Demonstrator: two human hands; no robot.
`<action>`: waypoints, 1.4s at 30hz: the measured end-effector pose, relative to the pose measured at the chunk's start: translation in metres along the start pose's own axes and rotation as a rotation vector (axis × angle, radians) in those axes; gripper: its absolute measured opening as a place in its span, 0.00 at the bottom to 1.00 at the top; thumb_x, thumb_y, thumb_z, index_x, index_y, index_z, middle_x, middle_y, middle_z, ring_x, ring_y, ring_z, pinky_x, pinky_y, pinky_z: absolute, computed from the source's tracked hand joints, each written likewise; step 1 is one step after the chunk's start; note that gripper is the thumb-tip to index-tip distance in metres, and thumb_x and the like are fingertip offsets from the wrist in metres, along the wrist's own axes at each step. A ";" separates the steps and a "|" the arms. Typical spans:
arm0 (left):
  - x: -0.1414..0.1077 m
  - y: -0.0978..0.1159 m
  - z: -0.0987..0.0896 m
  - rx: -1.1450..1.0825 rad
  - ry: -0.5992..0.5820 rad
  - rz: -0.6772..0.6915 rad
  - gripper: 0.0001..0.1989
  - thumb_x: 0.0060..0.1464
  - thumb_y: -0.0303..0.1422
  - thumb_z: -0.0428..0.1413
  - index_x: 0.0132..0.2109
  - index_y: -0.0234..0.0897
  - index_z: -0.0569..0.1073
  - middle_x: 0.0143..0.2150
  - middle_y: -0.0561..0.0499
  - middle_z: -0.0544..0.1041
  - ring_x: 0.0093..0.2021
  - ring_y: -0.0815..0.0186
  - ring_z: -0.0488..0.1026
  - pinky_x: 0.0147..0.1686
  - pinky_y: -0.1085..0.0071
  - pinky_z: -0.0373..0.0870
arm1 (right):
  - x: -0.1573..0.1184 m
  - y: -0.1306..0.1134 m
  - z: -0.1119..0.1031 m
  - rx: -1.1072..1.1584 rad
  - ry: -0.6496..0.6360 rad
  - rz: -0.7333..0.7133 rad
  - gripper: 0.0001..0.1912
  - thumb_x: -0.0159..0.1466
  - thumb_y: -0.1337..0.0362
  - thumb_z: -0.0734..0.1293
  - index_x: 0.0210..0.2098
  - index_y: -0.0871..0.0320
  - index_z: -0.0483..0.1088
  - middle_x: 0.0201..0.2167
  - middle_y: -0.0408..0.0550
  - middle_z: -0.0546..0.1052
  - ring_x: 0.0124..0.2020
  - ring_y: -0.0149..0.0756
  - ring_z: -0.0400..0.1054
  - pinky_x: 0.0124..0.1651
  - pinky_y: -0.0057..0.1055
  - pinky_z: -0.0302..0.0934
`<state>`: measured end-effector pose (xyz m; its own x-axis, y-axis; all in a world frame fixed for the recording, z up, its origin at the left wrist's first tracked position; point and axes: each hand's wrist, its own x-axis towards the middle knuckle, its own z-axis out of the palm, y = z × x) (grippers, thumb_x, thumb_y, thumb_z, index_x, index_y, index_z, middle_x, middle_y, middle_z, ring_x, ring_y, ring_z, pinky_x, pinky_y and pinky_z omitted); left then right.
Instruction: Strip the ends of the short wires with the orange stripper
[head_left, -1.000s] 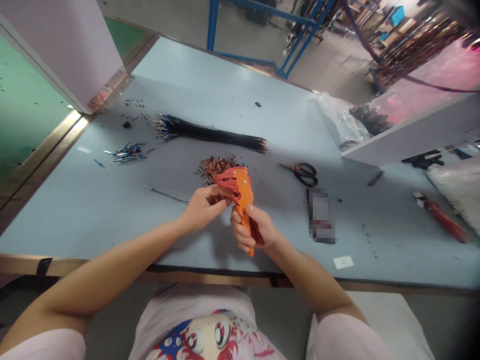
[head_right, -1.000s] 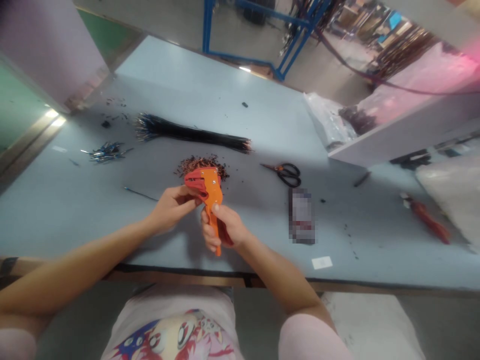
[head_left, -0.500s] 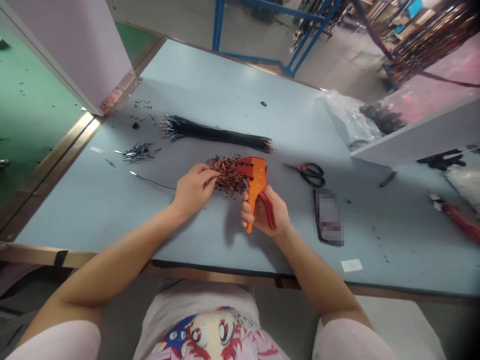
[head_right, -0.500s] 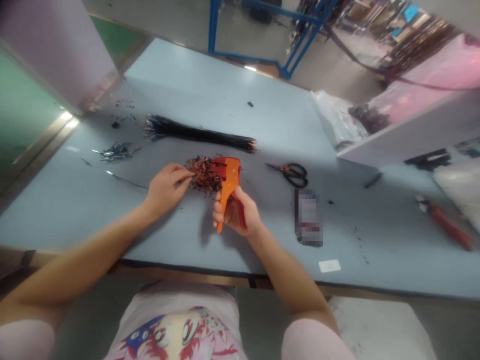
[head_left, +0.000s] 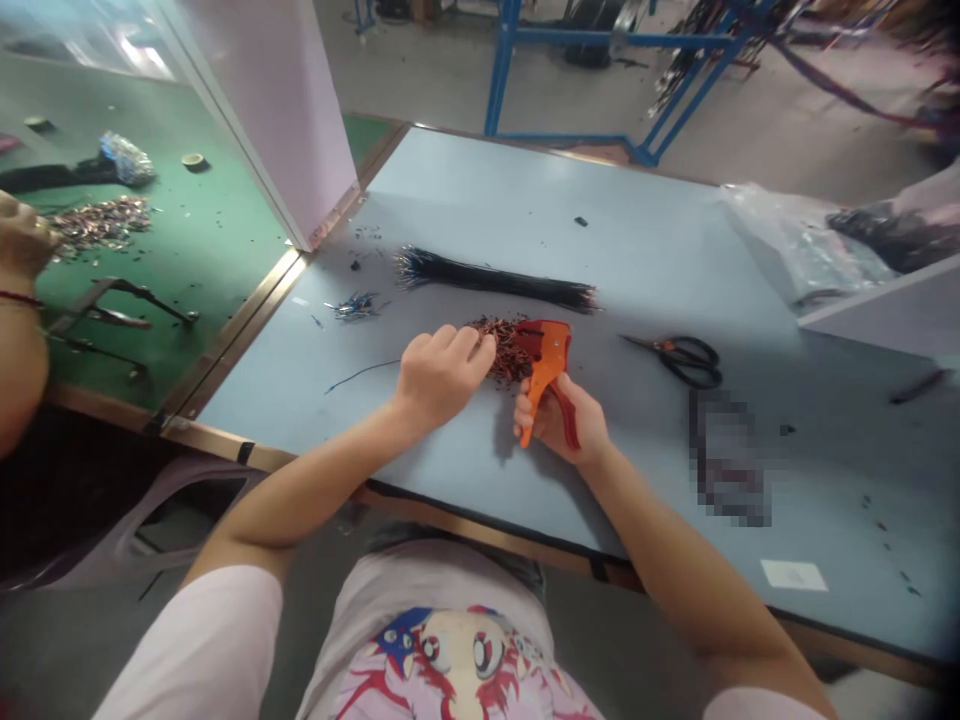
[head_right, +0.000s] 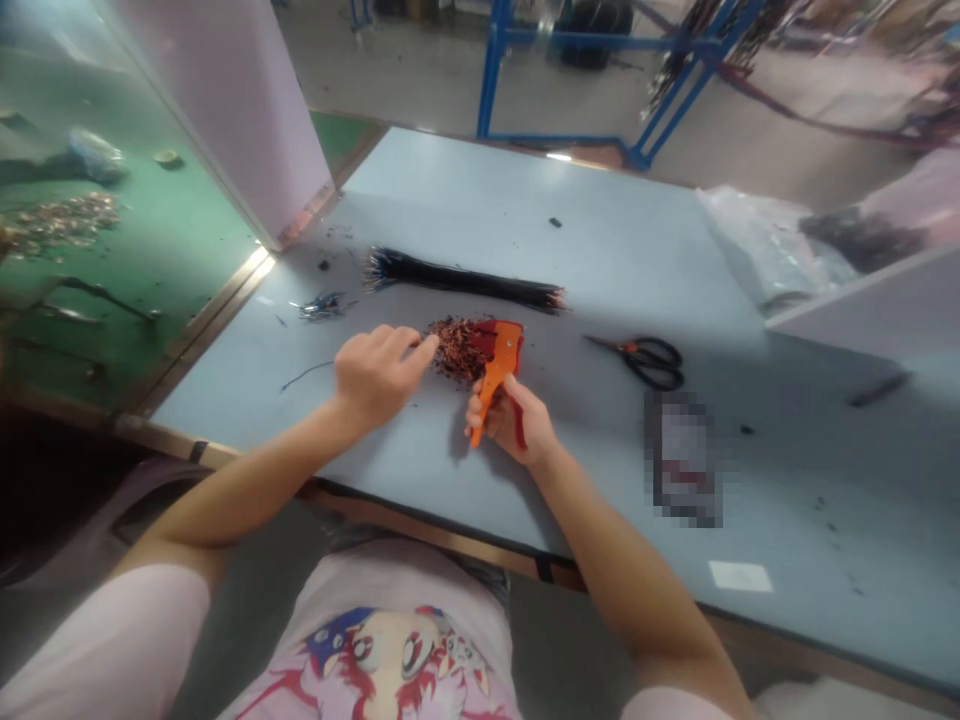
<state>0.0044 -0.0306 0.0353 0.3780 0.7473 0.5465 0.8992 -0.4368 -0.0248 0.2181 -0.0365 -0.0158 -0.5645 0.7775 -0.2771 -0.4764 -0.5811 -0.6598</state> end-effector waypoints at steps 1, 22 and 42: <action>-0.001 -0.001 -0.008 0.027 -0.088 -0.038 0.13 0.57 0.25 0.44 0.40 0.39 0.72 0.32 0.47 0.73 0.31 0.66 0.69 0.26 0.70 0.55 | -0.001 -0.001 0.000 0.005 -0.005 -0.012 0.18 0.64 0.52 0.56 0.38 0.59 0.67 0.28 0.46 0.70 0.26 0.34 0.66 0.33 0.37 0.68; -0.031 -0.020 0.001 -0.024 -0.537 0.006 0.09 0.57 0.28 0.45 0.41 0.37 0.69 0.40 0.46 0.70 0.37 0.63 0.69 0.29 0.70 0.63 | -0.003 -0.011 0.001 0.076 0.040 -0.096 0.14 0.61 0.56 0.60 0.37 0.60 0.69 0.27 0.47 0.73 0.26 0.35 0.68 0.32 0.35 0.69; -0.062 -0.085 0.002 0.007 -0.465 -0.326 0.10 0.57 0.30 0.46 0.40 0.39 0.71 0.39 0.47 0.72 0.39 0.64 0.71 0.35 0.71 0.65 | 0.001 -0.001 -0.002 -0.022 0.063 -0.049 0.13 0.61 0.57 0.60 0.37 0.57 0.72 0.32 0.49 0.75 0.35 0.41 0.71 0.41 0.42 0.67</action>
<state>-0.0950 -0.0390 0.0017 0.1359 0.9855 0.1011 0.9866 -0.1440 0.0769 0.2189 -0.0344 -0.0165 -0.4971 0.8190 -0.2865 -0.4870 -0.5366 -0.6891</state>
